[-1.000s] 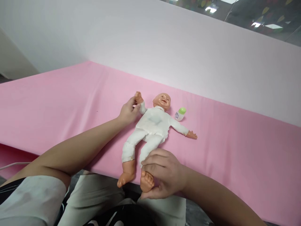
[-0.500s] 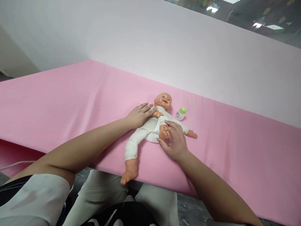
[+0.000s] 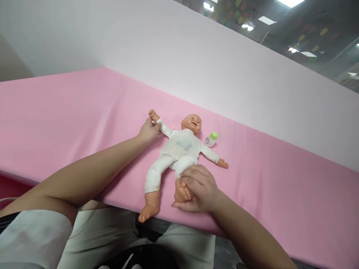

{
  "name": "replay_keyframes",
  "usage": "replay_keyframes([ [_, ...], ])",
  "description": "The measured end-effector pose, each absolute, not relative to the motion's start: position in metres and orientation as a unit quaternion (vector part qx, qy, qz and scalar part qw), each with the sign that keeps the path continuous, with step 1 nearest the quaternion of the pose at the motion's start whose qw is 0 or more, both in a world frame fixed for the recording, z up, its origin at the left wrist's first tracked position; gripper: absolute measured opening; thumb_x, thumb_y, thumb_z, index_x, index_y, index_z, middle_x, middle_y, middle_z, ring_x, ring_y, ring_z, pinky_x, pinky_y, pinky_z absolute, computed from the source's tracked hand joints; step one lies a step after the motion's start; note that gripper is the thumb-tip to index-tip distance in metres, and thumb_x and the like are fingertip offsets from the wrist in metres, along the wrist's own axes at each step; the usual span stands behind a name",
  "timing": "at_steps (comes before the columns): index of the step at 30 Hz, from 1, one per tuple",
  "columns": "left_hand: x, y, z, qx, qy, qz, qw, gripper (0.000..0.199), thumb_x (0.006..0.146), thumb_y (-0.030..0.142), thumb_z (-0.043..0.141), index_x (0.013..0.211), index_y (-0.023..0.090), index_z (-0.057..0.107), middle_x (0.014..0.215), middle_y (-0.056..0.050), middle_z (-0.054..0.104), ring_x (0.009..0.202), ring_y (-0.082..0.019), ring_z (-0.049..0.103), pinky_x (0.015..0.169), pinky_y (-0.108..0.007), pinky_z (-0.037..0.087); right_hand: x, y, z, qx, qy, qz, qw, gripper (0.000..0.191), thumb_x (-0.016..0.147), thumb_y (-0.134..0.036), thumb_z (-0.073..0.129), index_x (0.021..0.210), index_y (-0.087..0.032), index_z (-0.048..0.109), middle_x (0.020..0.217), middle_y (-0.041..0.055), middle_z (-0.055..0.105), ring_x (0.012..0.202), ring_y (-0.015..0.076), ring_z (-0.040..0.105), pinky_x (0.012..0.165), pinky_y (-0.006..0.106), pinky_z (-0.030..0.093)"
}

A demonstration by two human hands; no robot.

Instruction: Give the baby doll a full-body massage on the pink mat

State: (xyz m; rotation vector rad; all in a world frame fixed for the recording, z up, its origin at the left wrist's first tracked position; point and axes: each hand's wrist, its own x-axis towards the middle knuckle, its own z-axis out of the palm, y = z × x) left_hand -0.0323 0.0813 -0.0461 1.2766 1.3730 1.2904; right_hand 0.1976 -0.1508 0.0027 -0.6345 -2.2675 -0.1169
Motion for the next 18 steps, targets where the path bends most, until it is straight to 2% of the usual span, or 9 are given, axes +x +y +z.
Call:
replay_keyframes([
  [4, -0.036, 0.093, -0.041, 0.380, 0.527, 0.547, 0.528, 0.050, 0.088, 0.024, 0.071, 0.134, 0.020, 0.051, 0.107, -0.010, 0.071, 0.087, -0.022, 0.077, 0.082, -0.036, 0.065, 0.185, -0.157, -0.011, -0.195, -0.921, 0.092, 0.323, 0.053, 0.081, -0.072, 0.076, 0.088, -0.023, 0.058, 0.080, 0.0027, 0.070, 0.072, 0.0176, 0.065, 0.070, 0.035, 0.054],
  [6, -0.037, 0.093, -0.039, 0.363, 0.509, 0.556, 0.548, 0.047, 0.090, 0.022, 0.069, 0.133, 0.021, 0.049, 0.107, -0.010, 0.072, 0.086, -0.019, 0.077, 0.084, -0.036, 0.065, 0.180, -0.157, -0.019, -0.193, -0.934, 0.116, 0.278, 0.057, 0.079, -0.077, 0.073, 0.078, -0.024, 0.053, 0.072, 0.0002, 0.065, 0.066, 0.0157, 0.060, 0.066, 0.034, 0.051],
  [9, -0.038, 0.091, -0.039, 0.377, 0.497, 0.566, 0.540, 0.042, 0.093, 0.023, 0.065, 0.132, 0.021, 0.050, 0.109, -0.011, 0.072, 0.084, -0.019, 0.076, 0.083, -0.037, 0.065, 0.177, -0.158, -0.023, -0.188, -0.944, 0.128, 0.238, 0.061, 0.077, -0.082, 0.071, 0.075, -0.025, 0.051, 0.070, -0.0011, 0.062, 0.065, 0.0149, 0.057, 0.065, 0.033, 0.050],
  [11, -0.038, 0.085, -0.039, 0.433, 0.498, 0.574, 0.485, 0.043, 0.093, 0.027, 0.064, 0.134, 0.021, 0.051, 0.112, -0.011, 0.072, 0.089, -0.020, 0.076, 0.085, -0.038, 0.065, 0.177, -0.161, -0.020, -0.171, -0.938, 0.135, 0.269, 0.059, 0.079, -0.082, 0.069, 0.078, -0.025, 0.053, 0.071, -0.0010, 0.063, 0.064, 0.0147, 0.057, 0.064, 0.033, 0.051],
  [13, -0.036, 0.074, -0.038, 0.530, 0.492, 0.569, 0.391, 0.049, 0.093, 0.032, 0.064, 0.139, 0.021, 0.052, 0.115, -0.010, 0.073, 0.096, -0.021, 0.075, 0.089, -0.039, 0.063, 0.179, -0.165, -0.013, -0.154, -0.920, 0.116, 0.342, 0.055, 0.083, -0.078, 0.068, 0.087, -0.024, 0.057, 0.076, 0.0007, 0.067, 0.067, 0.0160, 0.061, 0.064, 0.034, 0.054],
  [15, -0.033, 0.061, -0.035, 0.645, 0.466, 0.535, 0.285, 0.053, 0.095, 0.037, 0.063, 0.145, 0.023, 0.053, 0.122, -0.009, 0.074, 0.105, -0.023, 0.073, 0.097, -0.041, 0.061, 0.184, -0.169, -0.004, -0.159, -0.899, 0.062, 0.403, 0.051, 0.086, -0.071, 0.069, 0.100, -0.023, 0.061, 0.085, 0.0040, 0.072, 0.074, 0.0193, 0.067, 0.069, 0.038, 0.058],
  [18, -0.024, 0.043, -0.032, 0.793, 0.395, 0.445, 0.135, 0.050, 0.100, 0.044, 0.058, 0.147, 0.024, 0.060, 0.135, -0.010, 0.072, 0.122, -0.028, 0.067, 0.110, -0.047, 0.053, 0.193, -0.168, 0.007, -0.205, -0.872, -0.065, 0.439, 0.049, 0.089, -0.058, 0.072, 0.119, -0.020, 0.062, 0.105, 0.0115, 0.074, 0.093, 0.0268, 0.072, 0.081, 0.046, 0.061],
])
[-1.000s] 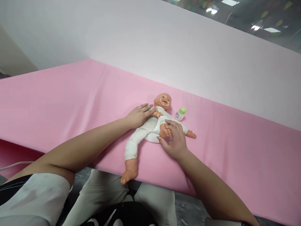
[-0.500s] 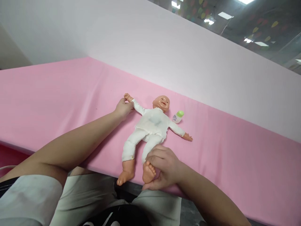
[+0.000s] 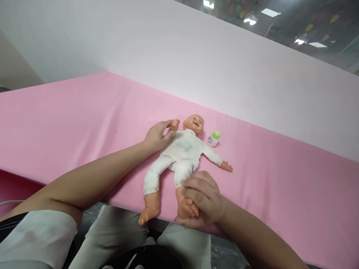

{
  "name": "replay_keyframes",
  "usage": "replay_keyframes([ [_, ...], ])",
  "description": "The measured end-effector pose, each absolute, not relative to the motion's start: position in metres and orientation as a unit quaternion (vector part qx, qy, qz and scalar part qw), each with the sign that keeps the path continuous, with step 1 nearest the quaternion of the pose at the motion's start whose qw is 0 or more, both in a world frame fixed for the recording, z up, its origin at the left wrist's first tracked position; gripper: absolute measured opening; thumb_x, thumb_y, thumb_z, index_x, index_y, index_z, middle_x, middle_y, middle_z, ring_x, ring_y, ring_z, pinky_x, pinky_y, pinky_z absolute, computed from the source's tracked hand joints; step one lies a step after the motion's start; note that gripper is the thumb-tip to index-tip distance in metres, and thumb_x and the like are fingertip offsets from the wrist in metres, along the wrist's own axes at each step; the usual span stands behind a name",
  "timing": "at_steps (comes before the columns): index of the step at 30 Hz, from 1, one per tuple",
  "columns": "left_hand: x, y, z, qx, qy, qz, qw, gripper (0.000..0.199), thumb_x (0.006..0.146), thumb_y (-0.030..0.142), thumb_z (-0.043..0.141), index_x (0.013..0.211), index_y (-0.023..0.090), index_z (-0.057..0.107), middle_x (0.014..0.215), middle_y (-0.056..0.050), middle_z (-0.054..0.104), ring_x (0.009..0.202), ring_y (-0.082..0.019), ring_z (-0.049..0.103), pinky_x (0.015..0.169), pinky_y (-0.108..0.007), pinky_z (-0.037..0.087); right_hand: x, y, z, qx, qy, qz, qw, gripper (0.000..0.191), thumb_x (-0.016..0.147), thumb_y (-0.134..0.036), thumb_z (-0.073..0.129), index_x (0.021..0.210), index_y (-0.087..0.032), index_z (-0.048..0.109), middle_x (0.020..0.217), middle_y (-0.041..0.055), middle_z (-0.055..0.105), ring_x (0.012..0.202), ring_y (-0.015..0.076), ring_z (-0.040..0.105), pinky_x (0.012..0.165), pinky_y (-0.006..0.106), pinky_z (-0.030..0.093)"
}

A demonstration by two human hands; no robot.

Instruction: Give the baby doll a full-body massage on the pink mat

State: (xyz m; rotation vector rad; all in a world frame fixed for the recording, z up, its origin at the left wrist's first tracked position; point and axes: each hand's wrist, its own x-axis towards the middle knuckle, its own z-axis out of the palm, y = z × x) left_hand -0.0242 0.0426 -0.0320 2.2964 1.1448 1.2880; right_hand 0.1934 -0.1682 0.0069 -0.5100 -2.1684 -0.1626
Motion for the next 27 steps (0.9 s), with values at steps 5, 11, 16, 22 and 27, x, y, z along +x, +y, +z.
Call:
replay_keyframes([
  [5, -0.013, 0.039, -0.039, 0.891, 0.295, 0.346, 0.008, 0.044, 0.106, 0.041, 0.051, 0.146, 0.028, 0.065, 0.142, -0.010, 0.070, 0.133, -0.030, 0.062, 0.117, -0.050, 0.046, 0.208, -0.142, 0.002, -0.347, -0.814, -0.161, 0.437, 0.053, 0.088, -0.040, 0.077, 0.133, -0.021, 0.057, 0.133, 0.0192, 0.067, 0.120, 0.0363, 0.066, 0.100, 0.059, 0.057],
  [11, -0.015, 0.042, -0.039, 0.887, 0.304, 0.344, 0.035, 0.047, 0.106, 0.039, 0.050, 0.150, 0.027, 0.061, 0.146, -0.007, 0.068, 0.137, -0.028, 0.061, 0.121, -0.049, 0.043, 0.218, -0.120, -0.009, -0.428, -0.791, -0.082, 0.429, 0.045, 0.092, -0.038, 0.073, 0.132, -0.023, 0.057, 0.139, 0.0177, 0.065, 0.125, 0.0362, 0.064, 0.102, 0.060, 0.056],
  [16, -0.025, 0.047, -0.034, 0.770, 0.442, 0.422, 0.184, 0.061, 0.101, 0.044, 0.055, 0.158, 0.026, 0.048, 0.135, -0.009, 0.074, 0.119, -0.029, 0.071, 0.103, -0.046, 0.055, 0.212, -0.134, -0.005, -0.344, -0.823, -0.124, 0.435, 0.055, 0.084, -0.047, 0.079, 0.130, -0.025, 0.058, 0.128, 0.0147, 0.070, 0.114, 0.0352, 0.067, 0.098, 0.057, 0.056],
  [22, -0.046, 0.087, -0.054, 0.579, 0.566, 0.498, 0.309, 0.065, 0.092, 0.044, 0.064, 0.154, 0.027, 0.051, 0.112, -0.009, 0.079, 0.088, -0.025, 0.075, 0.080, -0.038, 0.058, 0.196, -0.159, -0.002, -0.261, -0.858, -0.073, 0.436, 0.055, 0.079, -0.063, 0.079, 0.114, -0.026, 0.061, 0.102, 0.0076, 0.072, 0.093, 0.0283, 0.067, 0.083, 0.047, 0.055],
  [27, -0.053, 0.103, -0.063, 0.540, 0.586, 0.505, 0.332, 0.056, 0.090, 0.044, 0.066, 0.142, 0.024, 0.060, 0.108, -0.010, 0.079, 0.088, -0.025, 0.075, 0.079, -0.037, 0.057, 0.183, -0.161, -0.015, -0.210, -0.916, 0.080, 0.333, 0.056, 0.076, -0.074, 0.077, 0.092, -0.025, 0.054, 0.083, 0.0007, 0.068, 0.075, 0.0178, 0.063, 0.072, 0.035, 0.053],
])
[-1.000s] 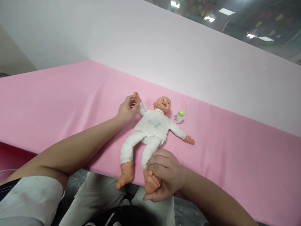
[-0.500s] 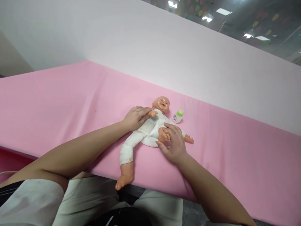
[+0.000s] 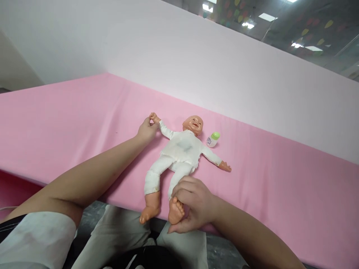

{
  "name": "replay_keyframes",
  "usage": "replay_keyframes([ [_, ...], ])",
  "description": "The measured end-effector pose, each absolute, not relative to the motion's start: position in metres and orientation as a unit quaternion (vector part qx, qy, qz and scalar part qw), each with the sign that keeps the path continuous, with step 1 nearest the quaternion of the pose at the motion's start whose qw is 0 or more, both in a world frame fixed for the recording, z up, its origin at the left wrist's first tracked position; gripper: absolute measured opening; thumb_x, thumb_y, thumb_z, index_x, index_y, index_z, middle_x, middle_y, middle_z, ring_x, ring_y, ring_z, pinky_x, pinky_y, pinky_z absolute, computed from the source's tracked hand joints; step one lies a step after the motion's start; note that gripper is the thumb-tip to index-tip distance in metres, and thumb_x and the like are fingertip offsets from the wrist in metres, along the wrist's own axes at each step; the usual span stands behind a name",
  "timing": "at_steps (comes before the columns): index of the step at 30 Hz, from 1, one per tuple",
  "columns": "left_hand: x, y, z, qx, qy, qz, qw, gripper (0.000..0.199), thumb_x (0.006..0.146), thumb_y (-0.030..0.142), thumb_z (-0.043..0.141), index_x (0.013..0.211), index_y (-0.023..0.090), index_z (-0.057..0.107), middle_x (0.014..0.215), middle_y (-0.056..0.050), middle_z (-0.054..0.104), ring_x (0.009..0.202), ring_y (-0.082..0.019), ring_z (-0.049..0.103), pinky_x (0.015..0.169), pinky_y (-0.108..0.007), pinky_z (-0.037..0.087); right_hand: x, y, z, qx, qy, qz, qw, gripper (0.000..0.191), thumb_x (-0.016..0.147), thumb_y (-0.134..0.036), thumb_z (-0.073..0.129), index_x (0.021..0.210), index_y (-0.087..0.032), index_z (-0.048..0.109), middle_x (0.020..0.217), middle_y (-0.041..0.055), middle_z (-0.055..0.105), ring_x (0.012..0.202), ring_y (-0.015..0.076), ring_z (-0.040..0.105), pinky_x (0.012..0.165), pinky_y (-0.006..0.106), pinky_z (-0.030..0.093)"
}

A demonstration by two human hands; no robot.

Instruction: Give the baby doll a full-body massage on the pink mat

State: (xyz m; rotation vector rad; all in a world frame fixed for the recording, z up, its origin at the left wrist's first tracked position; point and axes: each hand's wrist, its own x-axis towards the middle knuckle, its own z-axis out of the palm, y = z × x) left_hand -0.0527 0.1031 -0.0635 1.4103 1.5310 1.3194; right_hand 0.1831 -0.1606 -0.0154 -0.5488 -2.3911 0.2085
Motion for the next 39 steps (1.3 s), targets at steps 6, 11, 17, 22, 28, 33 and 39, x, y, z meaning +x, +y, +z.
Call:
replay_keyframes([
  [6, -0.049, 0.082, -0.049, 0.615, 0.551, 0.485, 0.289, 0.065, 0.097, 0.050, 0.061, 0.155, 0.023, 0.049, 0.124, -0.012, 0.078, 0.105, -0.028, 0.075, 0.093, -0.042, 0.057, 0.177, -0.159, -0.023, -0.217, -0.923, 0.108, 0.300, 0.055, 0.078, -0.075, 0.075, 0.087, -0.025, 0.054, 0.082, 0.0016, 0.068, 0.074, 0.0176, 0.064, 0.071, 0.035, 0.055],
  [11, -0.033, 0.053, -0.034, 0.764, 0.456, 0.424, 0.171, 0.059, 0.101, 0.048, 0.056, 0.156, 0.028, 0.052, 0.132, -0.008, 0.075, 0.113, -0.029, 0.073, 0.100, -0.044, 0.056, 0.187, -0.165, -0.003, -0.222, -0.876, -0.006, 0.428, 0.051, 0.082, -0.063, 0.077, 0.110, -0.024, 0.060, 0.107, 0.0098, 0.075, 0.096, 0.0266, 0.073, 0.085, 0.046, 0.061],
  [17, -0.017, 0.039, -0.035, 0.895, 0.286, 0.342, 0.033, 0.047, 0.106, 0.044, 0.048, 0.145, 0.024, 0.066, 0.144, -0.009, 0.070, 0.132, -0.028, 0.064, 0.117, -0.047, 0.047, 0.207, -0.145, 0.001, -0.352, -0.809, -0.103, 0.460, 0.053, 0.085, -0.041, 0.079, 0.130, -0.027, 0.056, 0.138, 0.0165, 0.064, 0.132, 0.0389, 0.062, 0.107, 0.065, 0.054],
  [22, -0.018, 0.042, -0.036, 0.899, 0.280, 0.337, 0.024, 0.046, 0.107, 0.042, 0.047, 0.146, 0.025, 0.066, 0.145, -0.008, 0.070, 0.130, -0.027, 0.066, 0.115, -0.047, 0.049, 0.224, -0.119, -0.013, -0.449, -0.777, -0.028, 0.441, 0.050, 0.091, -0.036, 0.075, 0.134, -0.023, 0.053, 0.143, 0.0184, 0.063, 0.133, 0.0357, 0.062, 0.107, 0.062, 0.056],
  [28, -0.017, 0.041, -0.031, 0.903, 0.278, 0.325, 0.049, 0.045, 0.106, 0.041, 0.046, 0.144, 0.026, 0.067, 0.143, -0.007, 0.071, 0.128, -0.027, 0.067, 0.116, -0.047, 0.046, 0.228, -0.115, -0.015, -0.433, -0.783, -0.028, 0.445, 0.052, 0.090, -0.038, 0.076, 0.134, -0.023, 0.053, 0.143, 0.0186, 0.063, 0.132, 0.0351, 0.063, 0.106, 0.061, 0.056],
  [33, -0.025, 0.048, -0.030, 0.808, 0.413, 0.389, 0.161, 0.049, 0.102, 0.046, 0.053, 0.145, 0.025, 0.063, 0.129, -0.008, 0.077, 0.113, -0.028, 0.071, 0.102, -0.042, 0.053, 0.218, -0.129, -0.004, -0.341, -0.817, -0.103, 0.453, 0.053, 0.084, -0.040, 0.081, 0.128, -0.021, 0.058, 0.131, 0.0190, 0.070, 0.121, 0.0362, 0.067, 0.102, 0.060, 0.055],
  [39, -0.048, 0.085, -0.043, 0.581, 0.593, 0.467, 0.303, 0.038, 0.096, 0.043, 0.060, 0.123, 0.019, 0.070, 0.109, -0.010, 0.079, 0.091, -0.027, 0.073, 0.082, -0.036, 0.054, 0.196, -0.154, -0.002, -0.227, -0.875, 0.008, 0.429, 0.055, 0.080, -0.063, 0.081, 0.110, -0.023, 0.060, 0.102, 0.0100, 0.077, 0.086, 0.0254, 0.073, 0.083, 0.045, 0.057],
])
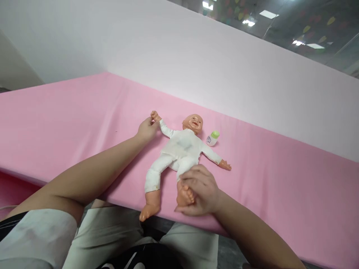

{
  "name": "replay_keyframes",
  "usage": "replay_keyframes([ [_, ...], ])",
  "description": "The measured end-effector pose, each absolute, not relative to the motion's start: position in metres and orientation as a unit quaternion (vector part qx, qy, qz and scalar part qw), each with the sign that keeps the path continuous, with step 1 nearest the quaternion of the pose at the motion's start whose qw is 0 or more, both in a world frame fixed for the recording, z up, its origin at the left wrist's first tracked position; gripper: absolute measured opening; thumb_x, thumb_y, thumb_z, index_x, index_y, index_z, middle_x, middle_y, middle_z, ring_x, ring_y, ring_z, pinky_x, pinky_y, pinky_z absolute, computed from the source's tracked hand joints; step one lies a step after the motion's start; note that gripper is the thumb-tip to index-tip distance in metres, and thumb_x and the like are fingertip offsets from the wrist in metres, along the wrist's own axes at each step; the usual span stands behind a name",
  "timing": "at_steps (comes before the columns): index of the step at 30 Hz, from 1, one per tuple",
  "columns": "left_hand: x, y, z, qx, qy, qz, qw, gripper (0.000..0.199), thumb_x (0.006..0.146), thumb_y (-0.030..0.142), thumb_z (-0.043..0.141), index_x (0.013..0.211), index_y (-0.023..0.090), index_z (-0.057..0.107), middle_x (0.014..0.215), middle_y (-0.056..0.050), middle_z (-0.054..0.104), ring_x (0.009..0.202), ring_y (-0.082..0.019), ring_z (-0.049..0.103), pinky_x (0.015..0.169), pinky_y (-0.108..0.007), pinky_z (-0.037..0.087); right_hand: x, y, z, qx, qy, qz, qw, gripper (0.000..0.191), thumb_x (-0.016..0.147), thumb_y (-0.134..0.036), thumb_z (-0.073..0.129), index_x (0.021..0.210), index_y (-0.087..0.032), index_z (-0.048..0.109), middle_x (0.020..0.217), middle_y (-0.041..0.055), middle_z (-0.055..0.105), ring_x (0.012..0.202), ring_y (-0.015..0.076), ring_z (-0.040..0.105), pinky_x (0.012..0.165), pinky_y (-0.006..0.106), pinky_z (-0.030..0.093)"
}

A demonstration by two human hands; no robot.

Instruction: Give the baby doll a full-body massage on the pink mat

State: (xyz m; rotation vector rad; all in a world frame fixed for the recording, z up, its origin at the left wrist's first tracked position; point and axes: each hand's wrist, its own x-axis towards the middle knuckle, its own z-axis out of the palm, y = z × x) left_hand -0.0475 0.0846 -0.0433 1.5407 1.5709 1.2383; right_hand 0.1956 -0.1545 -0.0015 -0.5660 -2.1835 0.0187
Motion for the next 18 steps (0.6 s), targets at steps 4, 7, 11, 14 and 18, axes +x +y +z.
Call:
replay_keyframes([
  [4, -0.054, 0.097, -0.049, 0.545, 0.609, 0.468, 0.336, 0.046, 0.093, 0.039, 0.063, 0.134, 0.019, 0.067, 0.101, -0.011, 0.079, 0.088, -0.027, 0.074, 0.076, -0.036, 0.054, 0.180, -0.161, -0.014, -0.172, -0.905, 0.140, 0.363, 0.051, 0.083, -0.070, 0.075, 0.094, -0.023, 0.058, 0.084, 0.0031, 0.074, 0.073, 0.0178, 0.066, 0.073, 0.036, 0.054],
  [7, -0.052, 0.094, -0.047, 0.560, 0.595, 0.471, 0.331, 0.052, 0.093, 0.043, 0.063, 0.139, 0.019, 0.065, 0.104, -0.011, 0.079, 0.085, -0.026, 0.073, 0.074, -0.036, 0.055, 0.176, -0.159, -0.022, -0.179, -0.929, 0.134, 0.295, 0.051, 0.084, -0.071, 0.073, 0.088, -0.023, 0.058, 0.080, 0.0024, 0.071, 0.073, 0.0177, 0.062, 0.073, 0.035, 0.052],
  [11, -0.045, 0.073, -0.038, 0.621, 0.538, 0.497, 0.280, 0.059, 0.096, 0.044, 0.059, 0.149, 0.020, 0.056, 0.121, -0.010, 0.077, 0.100, -0.025, 0.073, 0.089, -0.038, 0.057, 0.180, -0.160, -0.022, -0.171, -0.926, 0.104, 0.321, 0.051, 0.083, -0.070, 0.075, 0.093, -0.023, 0.058, 0.088, 0.0051, 0.074, 0.077, 0.0192, 0.065, 0.076, 0.037, 0.054],
  [14, -0.035, 0.051, -0.029, 0.717, 0.469, 0.475, 0.201, 0.057, 0.100, 0.042, 0.054, 0.153, 0.023, 0.054, 0.131, -0.008, 0.074, 0.112, -0.025, 0.071, 0.099, -0.039, 0.056, 0.187, -0.164, -0.012, -0.175, -0.897, 0.043, 0.403, 0.053, 0.082, -0.067, 0.078, 0.106, -0.022, 0.061, 0.099, 0.0083, 0.076, 0.088, 0.0231, 0.069, 0.082, 0.041, 0.057],
  [18, -0.020, 0.033, -0.028, 0.847, 0.355, 0.388, 0.077, 0.046, 0.103, 0.043, 0.051, 0.142, 0.022, 0.066, 0.136, -0.010, 0.074, 0.125, -0.028, 0.067, 0.111, -0.044, 0.051, 0.199, -0.160, 0.000, -0.237, -0.860, -0.067, 0.447, 0.059, 0.082, -0.057, 0.081, 0.123, -0.022, 0.059, 0.120, 0.0146, 0.073, 0.111, 0.0330, 0.068, 0.094, 0.052, 0.059],
])
